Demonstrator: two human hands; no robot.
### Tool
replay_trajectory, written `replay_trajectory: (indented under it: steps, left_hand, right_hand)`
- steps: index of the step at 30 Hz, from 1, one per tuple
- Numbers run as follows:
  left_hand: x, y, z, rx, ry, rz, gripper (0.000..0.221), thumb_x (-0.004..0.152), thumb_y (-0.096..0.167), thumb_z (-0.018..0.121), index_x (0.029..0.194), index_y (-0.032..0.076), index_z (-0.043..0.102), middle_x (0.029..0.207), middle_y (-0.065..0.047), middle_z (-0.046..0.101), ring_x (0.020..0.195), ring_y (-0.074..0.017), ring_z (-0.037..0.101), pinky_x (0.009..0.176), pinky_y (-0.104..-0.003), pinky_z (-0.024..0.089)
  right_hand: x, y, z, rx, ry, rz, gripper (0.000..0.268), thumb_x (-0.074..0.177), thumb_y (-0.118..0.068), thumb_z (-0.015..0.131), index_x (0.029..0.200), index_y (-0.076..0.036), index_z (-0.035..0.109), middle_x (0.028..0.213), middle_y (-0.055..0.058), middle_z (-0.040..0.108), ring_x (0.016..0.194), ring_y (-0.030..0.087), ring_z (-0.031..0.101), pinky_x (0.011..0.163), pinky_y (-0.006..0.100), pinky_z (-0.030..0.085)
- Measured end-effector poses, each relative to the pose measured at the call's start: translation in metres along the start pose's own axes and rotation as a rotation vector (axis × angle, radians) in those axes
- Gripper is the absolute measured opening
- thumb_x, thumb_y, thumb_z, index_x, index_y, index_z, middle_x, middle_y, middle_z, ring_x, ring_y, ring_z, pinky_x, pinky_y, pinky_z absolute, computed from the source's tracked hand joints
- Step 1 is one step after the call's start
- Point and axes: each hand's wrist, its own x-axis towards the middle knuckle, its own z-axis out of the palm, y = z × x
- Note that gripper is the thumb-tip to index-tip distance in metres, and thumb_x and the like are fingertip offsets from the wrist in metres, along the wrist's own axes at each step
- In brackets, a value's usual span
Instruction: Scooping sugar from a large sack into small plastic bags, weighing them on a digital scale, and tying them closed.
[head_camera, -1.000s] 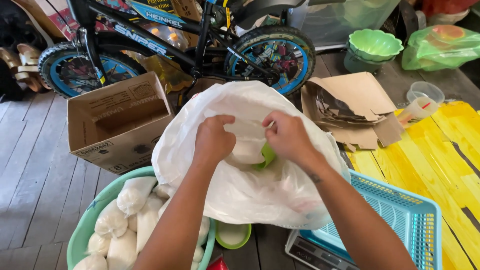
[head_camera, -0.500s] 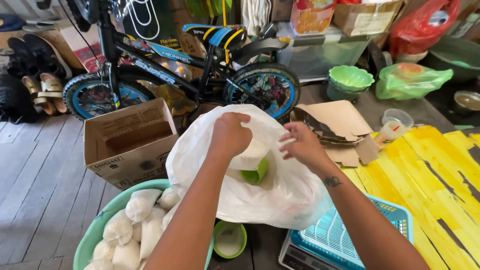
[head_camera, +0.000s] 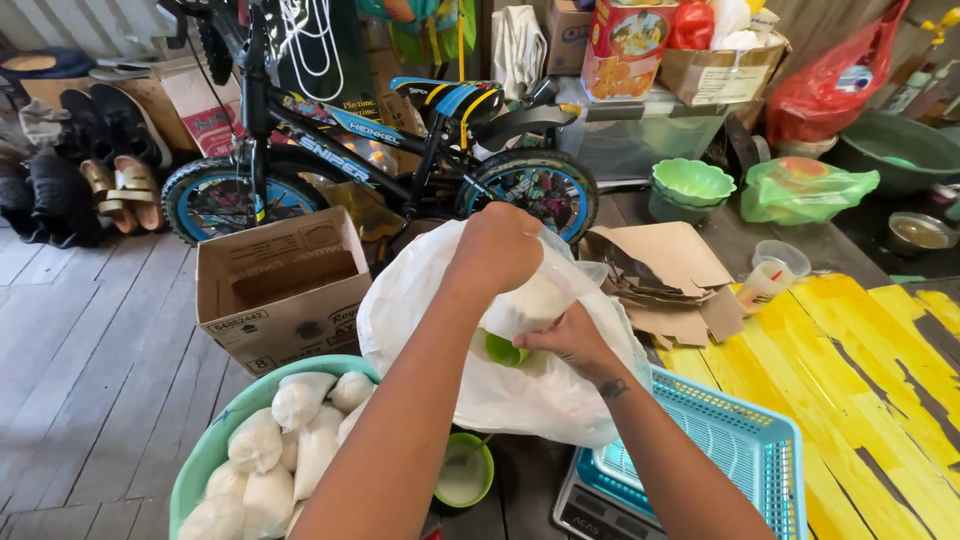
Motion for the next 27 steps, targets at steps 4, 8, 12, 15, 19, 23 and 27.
replay_trajectory:
  steps: [4, 8, 12, 15, 19, 23, 27]
  left_hand:
    - [0.015, -0.007, 0.022, 0.034, -0.019, 0.045, 0.042, 0.088, 0.009, 0.053, 0.124, 0.007, 0.075, 0.114, -0.019, 0.075, 0.109, -0.0391, 0.072, 0.090, -0.051, 0.059]
    - [-0.001, 0.012, 0.020, 0.065, 0.000, 0.031, 0.034, 0.089, 0.017, 0.051, 0.103, -0.004, 0.075, 0.099, -0.026, 0.074, 0.103, -0.0445, 0.072, 0.082, -0.054, 0.059]
    - [-0.036, 0.039, 0.018, 0.029, -0.003, 0.018, 0.035, 0.088, 0.016, 0.052, 0.102, -0.006, 0.076, 0.095, -0.026, 0.074, 0.098, -0.0436, 0.073, 0.081, -0.052, 0.060]
    - [-0.060, 0.054, 0.016, 0.045, -0.040, 0.023, 0.035, 0.088, 0.017, 0.052, 0.100, -0.007, 0.075, 0.095, -0.026, 0.074, 0.100, -0.0444, 0.073, 0.081, -0.053, 0.060]
    - [-0.086, 0.069, 0.024, 0.062, -0.126, 0.057, 0.034, 0.091, 0.014, 0.050, 0.095, -0.008, 0.075, 0.083, -0.023, 0.073, 0.087, -0.0394, 0.074, 0.075, -0.047, 0.060]
    - [-0.102, 0.079, 0.042, 0.124, -0.190, 0.110, 0.031, 0.088, 0.013, 0.052, 0.091, -0.005, 0.077, 0.087, -0.025, 0.073, 0.094, -0.0452, 0.072, 0.080, -0.052, 0.059]
    - [-0.125, 0.085, 0.051, 0.119, -0.228, 0.135, 0.027, 0.084, 0.011, 0.059, 0.094, -0.005, 0.079, 0.083, -0.023, 0.072, 0.091, -0.0409, 0.074, 0.085, -0.049, 0.060]
  right_hand:
    - [-0.004, 0.022, -0.020, 0.041, -0.013, -0.083, 0.095, 0.049, 0.008, 0.100, 0.136, -0.004, 0.063, 0.126, 0.011, 0.070, 0.120, 0.027, 0.062, 0.104, 0.051, 0.052]
    - [-0.018, -0.014, -0.030, -0.101, 0.044, -0.086, 0.090, 0.050, -0.003, 0.102, 0.132, -0.005, 0.064, 0.124, 0.012, 0.070, 0.118, 0.026, 0.063, 0.103, 0.048, 0.053]
    - [-0.047, -0.051, -0.063, -0.141, -0.020, -0.046, 0.114, 0.048, 0.004, 0.102, 0.147, -0.010, 0.048, 0.140, 0.008, 0.058, 0.130, 0.028, 0.056, 0.106, 0.050, 0.052]
    - [-0.081, -0.099, -0.106, -0.130, -0.017, -0.096, 0.120, 0.053, 0.018, 0.092, 0.154, -0.015, 0.036, 0.128, 0.011, 0.062, 0.120, 0.027, 0.064, 0.103, 0.047, 0.055]
    - [-0.125, -0.180, -0.099, -0.653, -0.037, -0.306, 0.080, 0.056, -0.019, 0.102, 0.126, -0.013, 0.064, 0.157, 0.014, 0.039, 0.141, 0.039, 0.046, 0.115, 0.059, 0.037]
    - [-0.138, -0.185, -0.075, -1.099, -0.138, -0.300, 0.053, 0.075, -0.039, 0.088, 0.114, -0.008, 0.072, 0.142, 0.023, 0.055, 0.123, 0.051, 0.058, 0.104, 0.060, 0.047]
    - [-0.132, -0.145, -0.088, -1.154, -0.109, -0.454, 0.006, 0.084, -0.020, 0.080, 0.085, -0.014, 0.078, 0.081, 0.002, 0.074, 0.080, 0.032, 0.075, 0.071, 0.043, 0.059]
